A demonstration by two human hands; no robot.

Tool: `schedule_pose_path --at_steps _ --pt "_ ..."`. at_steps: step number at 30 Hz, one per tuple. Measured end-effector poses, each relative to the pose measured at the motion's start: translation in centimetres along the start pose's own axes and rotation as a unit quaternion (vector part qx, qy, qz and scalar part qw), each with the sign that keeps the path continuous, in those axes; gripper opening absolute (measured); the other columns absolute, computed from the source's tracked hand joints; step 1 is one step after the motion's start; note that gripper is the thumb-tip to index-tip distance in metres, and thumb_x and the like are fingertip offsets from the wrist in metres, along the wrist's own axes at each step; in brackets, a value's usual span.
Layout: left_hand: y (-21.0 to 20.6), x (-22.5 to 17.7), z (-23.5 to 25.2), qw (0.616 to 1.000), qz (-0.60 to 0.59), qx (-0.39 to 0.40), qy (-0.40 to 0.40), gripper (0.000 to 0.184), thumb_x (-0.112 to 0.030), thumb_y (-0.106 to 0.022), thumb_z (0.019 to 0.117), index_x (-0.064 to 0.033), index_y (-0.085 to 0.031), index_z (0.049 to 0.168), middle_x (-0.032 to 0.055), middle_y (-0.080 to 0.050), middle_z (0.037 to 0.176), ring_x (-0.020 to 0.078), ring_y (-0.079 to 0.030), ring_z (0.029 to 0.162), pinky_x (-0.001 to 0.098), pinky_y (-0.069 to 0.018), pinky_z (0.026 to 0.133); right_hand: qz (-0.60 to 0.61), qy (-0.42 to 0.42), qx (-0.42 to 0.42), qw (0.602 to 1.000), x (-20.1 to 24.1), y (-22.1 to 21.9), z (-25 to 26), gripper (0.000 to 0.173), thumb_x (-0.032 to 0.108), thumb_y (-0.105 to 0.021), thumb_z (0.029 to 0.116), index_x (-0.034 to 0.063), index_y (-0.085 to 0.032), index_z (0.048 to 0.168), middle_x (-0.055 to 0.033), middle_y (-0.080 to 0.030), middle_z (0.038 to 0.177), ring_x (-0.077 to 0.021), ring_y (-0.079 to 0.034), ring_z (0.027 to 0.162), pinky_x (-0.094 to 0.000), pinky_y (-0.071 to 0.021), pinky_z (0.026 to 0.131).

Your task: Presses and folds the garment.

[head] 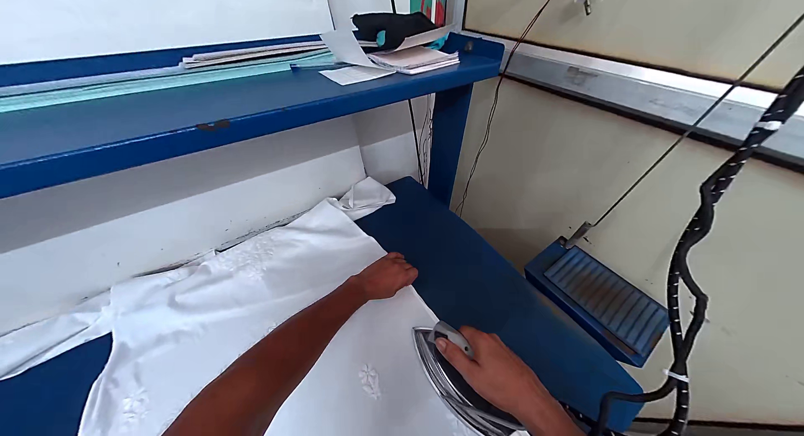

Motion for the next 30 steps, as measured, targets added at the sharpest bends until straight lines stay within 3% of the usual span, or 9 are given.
schedule_pose_path --at_steps 5,9,14,20,22,24,26,28,30 --pt "0.0 1.1 0.7 0.999 -0.029 0.007 0.019 0.009 -0.012 -0.064 0.0999 -0.0073 -0.071 0.1 0.0086 -0.072 0.097 0.0263 -0.068 0.102 0.0481 -0.0457 0.105 0.0 -0.027 -0.053 0.998 1.3 1.1 2.1 0.068 0.075 -0.036 0.0974 0.0128 -0.063 0.108 -0.0084 -0.063 0.083 -0.0259 -0.066 0.076 -0.0472 -0.0542 0.068" --pt "-1.2 3.5 1.5 0.987 -0.114 0.062 0.098 0.018 -0.018 -0.068 0.0986 -0.0103 -0.069 0.115 0.0051 -0.075 0.101 0.0256 -0.067 0.107 0.0503 -0.0445 0.105 0.013 -0.047 -0.091 0.995 1.9 2.1 3.6 0.062 0.068 -0.038 0.1013 0.0115 -0.063 0.108 -0.0079 -0.063 0.082 -0.0244 -0.066 0.073 -0.0447 -0.0542 0.066" --pt "-1.2 4.6 2.4 0.981 -0.129 0.091 0.115 0.02 -0.021 -0.072 0.096 -0.0109 -0.071 0.113 0.0045 -0.075 0.1 0.0247 -0.068 0.103 0.051 -0.0468 0.1 0.025 -0.052 -0.088 0.994 2.9 2.8 5.7 0.059 0.065 -0.038 0.103 0.0111 -0.061 0.108 -0.0075 -0.062 0.081 -0.0222 -0.065 0.067 -0.0416 -0.0549 0.063" --pt "0.1 8.7 0.2 0.988 -0.095 0.058 0.105 0.026 -0.012 -0.056 0.1038 -0.0103 -0.071 0.125 0.0128 -0.07 0.124 0.0324 -0.062 0.124 0.0545 -0.0454 0.106 0.031 0.008 -0.041 0.999 2.6 1.5 5.2 0.064 0.071 -0.039 0.099 0.0113 -0.061 0.108 -0.0069 -0.061 0.076 -0.0227 -0.064 0.063 -0.043 -0.0552 0.06" --pt "-0.1 10.5 -1.4 0.99 -0.064 0.045 0.118 0.031 -0.007 -0.053 0.1033 -0.0114 -0.071 0.127 0.011 -0.067 0.132 0.031 -0.057 0.132 0.0537 -0.04 0.113 0.005 0.035 -0.017 0.999 3.1 0.8 5.0 0.066 0.074 -0.039 0.0972 0.0123 -0.062 0.106 -0.007 -0.061 0.077 -0.0235 -0.064 0.066 -0.0445 -0.0542 0.062" --pt "-0.5 12.2 -2.4 0.983 -0.035 0.071 0.167 0.03 -0.012 -0.056 0.104 -0.0139 -0.069 0.131 0.0076 -0.062 0.141 0.0286 -0.048 0.141 0.0547 -0.0294 0.121 -0.008 0.042 -0.004 0.999 3.6 0.5 5.3 0.066 0.075 -0.039 0.0967 0.0125 -0.061 0.104 -0.0071 -0.06 0.077 -0.0244 -0.064 0.068 -0.0455 -0.0533 0.063" --pt "-0.1 13.2 -2.6 0.975 -0.022 0.062 0.211 0.026 -0.016 -0.058 0.1045 -0.0111 -0.07 0.126 0.0111 -0.065 0.134 0.0312 -0.049 0.14 0.058 -0.0228 0.123 -0.01 0.038 -0.004 0.999 3.9 0.7 5.8 0.066 0.074 -0.039 0.097 0.0124 -0.061 0.104 -0.0073 -0.06 0.077 -0.0246 -0.064 0.068 -0.0456 -0.0534 0.063" --pt "0.5 13.6 -2.4 0.97 -0.014 0.047 0.239 0.021 -0.013 -0.055 0.1047 -0.0078 -0.071 0.119 0.014 -0.068 0.125 0.0334 -0.053 0.134 0.0592 -0.0229 0.122 -0.01 0.027 -0.01 1.0 4.3 1.0 6.4 0.067 0.074 -0.039 0.0971 0.0122 -0.062 0.106 -0.0081 -0.061 0.08 -0.0256 -0.064 0.071 -0.0468 -0.0534 0.065" --pt "0.8 13.7 -2.1 0.967 -0.003 0.054 0.248 0.023 -0.008 -0.054 0.1037 -0.0052 -0.069 0.12 0.0167 -0.067 0.125 0.0362 -0.054 0.132 0.0604 -0.0246 0.121 -0.008 0.021 -0.023 0.999 4.7 1.2 7.1 0.067 0.073 -0.038 0.0978 0.0118 -0.063 0.108 -0.0087 -0.062 0.082 -0.0263 -0.065 0.073 -0.0472 -0.0538 0.066"
Point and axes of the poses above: each hand's wrist, its own z-axis towards the middle knuckle, its own y-axis out of the back of the hand, x = y × z, the point moved 10 cm from there along z, towards the middle knuckle
